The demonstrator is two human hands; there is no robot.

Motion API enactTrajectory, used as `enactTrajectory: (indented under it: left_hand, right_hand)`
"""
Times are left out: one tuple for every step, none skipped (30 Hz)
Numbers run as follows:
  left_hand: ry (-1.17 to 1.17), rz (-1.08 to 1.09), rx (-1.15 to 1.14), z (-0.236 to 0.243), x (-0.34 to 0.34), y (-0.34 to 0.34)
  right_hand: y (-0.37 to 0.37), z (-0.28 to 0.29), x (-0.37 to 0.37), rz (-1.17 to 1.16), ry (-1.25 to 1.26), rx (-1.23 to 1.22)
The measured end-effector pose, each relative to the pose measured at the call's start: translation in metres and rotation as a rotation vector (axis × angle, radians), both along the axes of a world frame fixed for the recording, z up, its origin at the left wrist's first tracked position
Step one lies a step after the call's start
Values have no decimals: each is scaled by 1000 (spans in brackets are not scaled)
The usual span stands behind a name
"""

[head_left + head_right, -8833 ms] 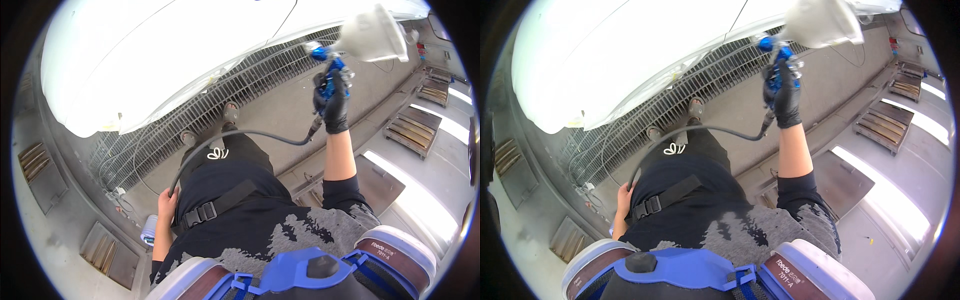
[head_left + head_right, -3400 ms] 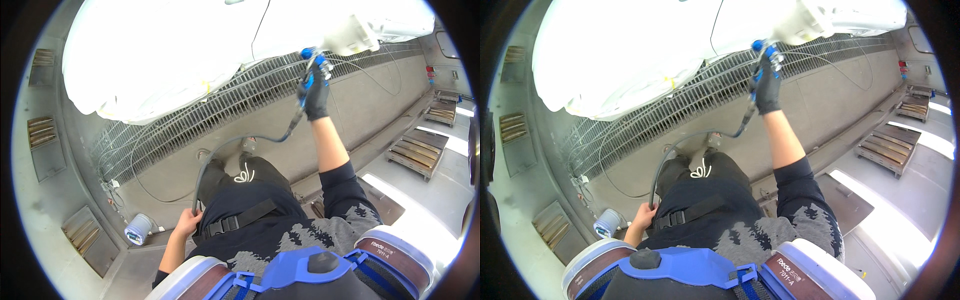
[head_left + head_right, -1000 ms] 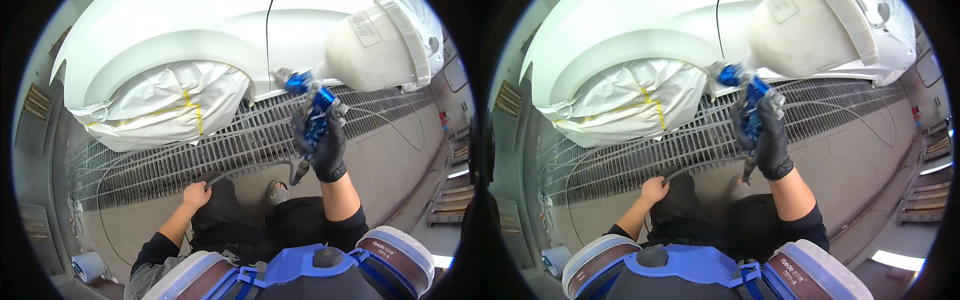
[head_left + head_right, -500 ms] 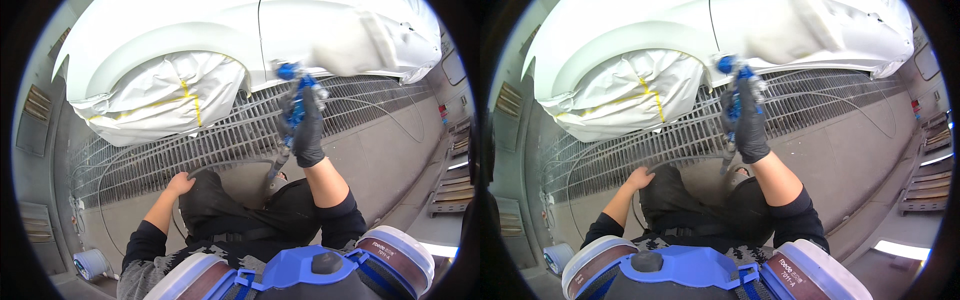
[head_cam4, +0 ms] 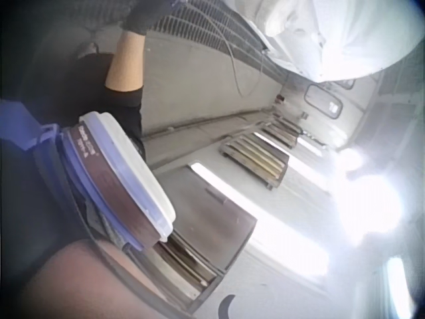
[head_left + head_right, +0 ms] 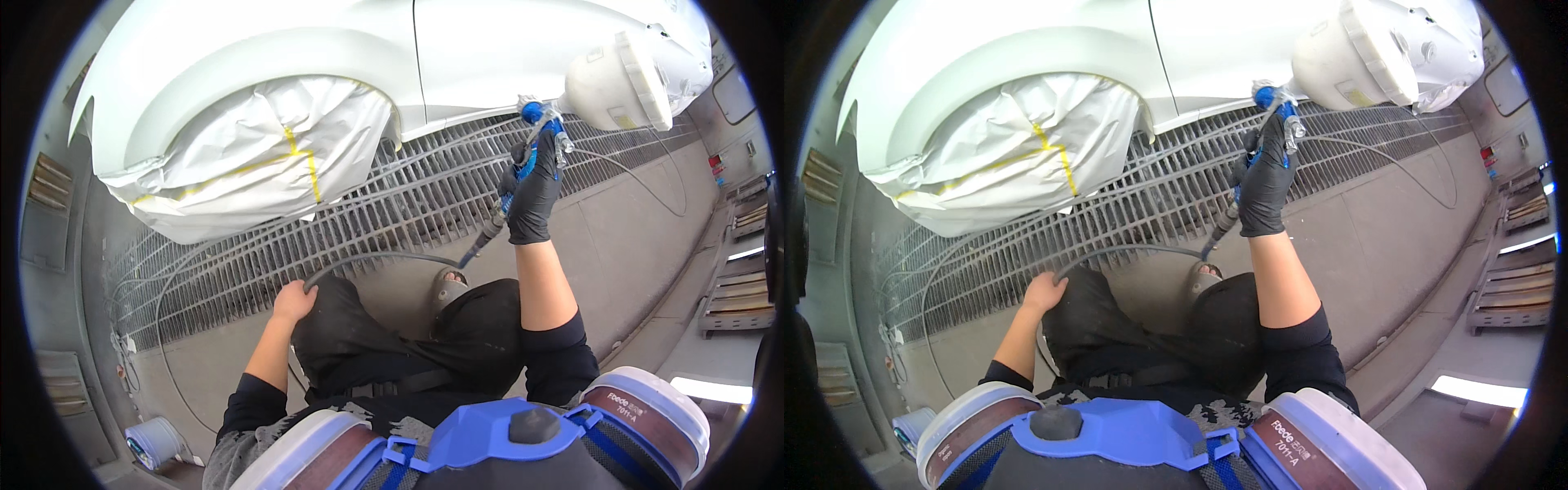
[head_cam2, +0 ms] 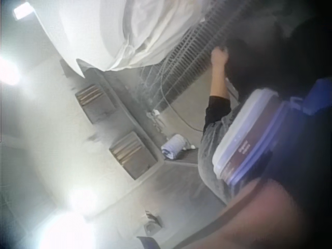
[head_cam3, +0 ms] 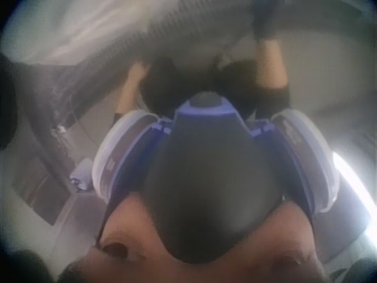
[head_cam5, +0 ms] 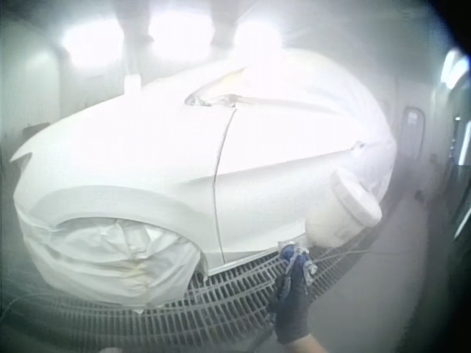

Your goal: The person uses a spray gun to apply white paint to the hood and front fender of a car in a paint booth. The person moves the spray gun in smooth, overlapping passes across the surface.

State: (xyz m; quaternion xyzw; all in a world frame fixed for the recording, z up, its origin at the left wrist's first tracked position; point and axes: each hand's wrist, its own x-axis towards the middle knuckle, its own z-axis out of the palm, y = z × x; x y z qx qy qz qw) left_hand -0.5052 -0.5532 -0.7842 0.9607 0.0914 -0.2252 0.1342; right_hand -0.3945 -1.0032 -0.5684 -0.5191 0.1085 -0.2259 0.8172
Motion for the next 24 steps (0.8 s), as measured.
enactTrajectory:
  left_hand:
    - [-6,36,4,-4,2,-2]
    - [-18,25,22,-7,2,-5]
    - [-19,25,45,-9,3,-7]
    - [-9,34,80,-11,2,-9]
    - [-3,20,108,-12,3,-10]
    - [-6,6,113,-13,3,-12]
    - [-4,-6,126,-14,3,-13]
    - [4,-22,148,-15,2,-13]
    - [5,-13,150,-15,3,-14]
    - [14,-10,159,-15,4,-15]
    - [20,-11,166,-15,4,-17]
    - [5,1,170,-14,3,-18]
    - [-13,11,170,-13,3,-20]
    - [-17,25,169,-13,3,-23]
    - [-31,50,177,-12,3,-26]
    - [-39,65,169,-11,1,-29]
    - [-40,86,165,-10,0,-31]
    - [-38,114,166,-8,-1,-32]
    - [-55,105,167,-7,-3,-32]
    - [-73,95,163,-6,-5,-33]
    - [-83,92,163,-5,-5,-33]
    - [-99,95,167,-5,-6,-34]
    - [-104,78,152,-6,-7,-35]
    - [-112,69,144,-6,-7,-37]
  right_hand:
    - [6,-1,-1,-39,92,56]
    - [11,-1,-3,5,136,81]
    - [20,-1,-4,75,148,118]
    - [29,-2,-9,172,158,149]
    - [40,-2,-13,264,178,184]
    - [51,0,-15,366,153,177]
    - [62,2,-20,459,142,174]
    - [74,4,-24,540,135,171]
    - [86,6,-25,631,111,177]
    - [97,7,-28,700,22,196]
    - [106,6,-28,787,35,181]
    - [110,5,-28,892,48,149]
    - [111,1,-26,945,-26,156]
    - [109,-4,-23,936,-20,161]
    - [102,-10,-19,946,-16,161]
    - [94,-17,-14,955,-12,161]
    - [83,-24,-11,845,-26,-121]
    - [73,-32,-8,750,-36,-236]
    - [63,-38,-6,634,-20,-427]
    - [56,-44,-4,527,1,-306]
    - [49,-47,-4,414,11,-187]
    - [35,-47,-4,434,39,7]
    - [22,-45,-4,447,91,29]
    - [20,-48,-2,259,29,-12]
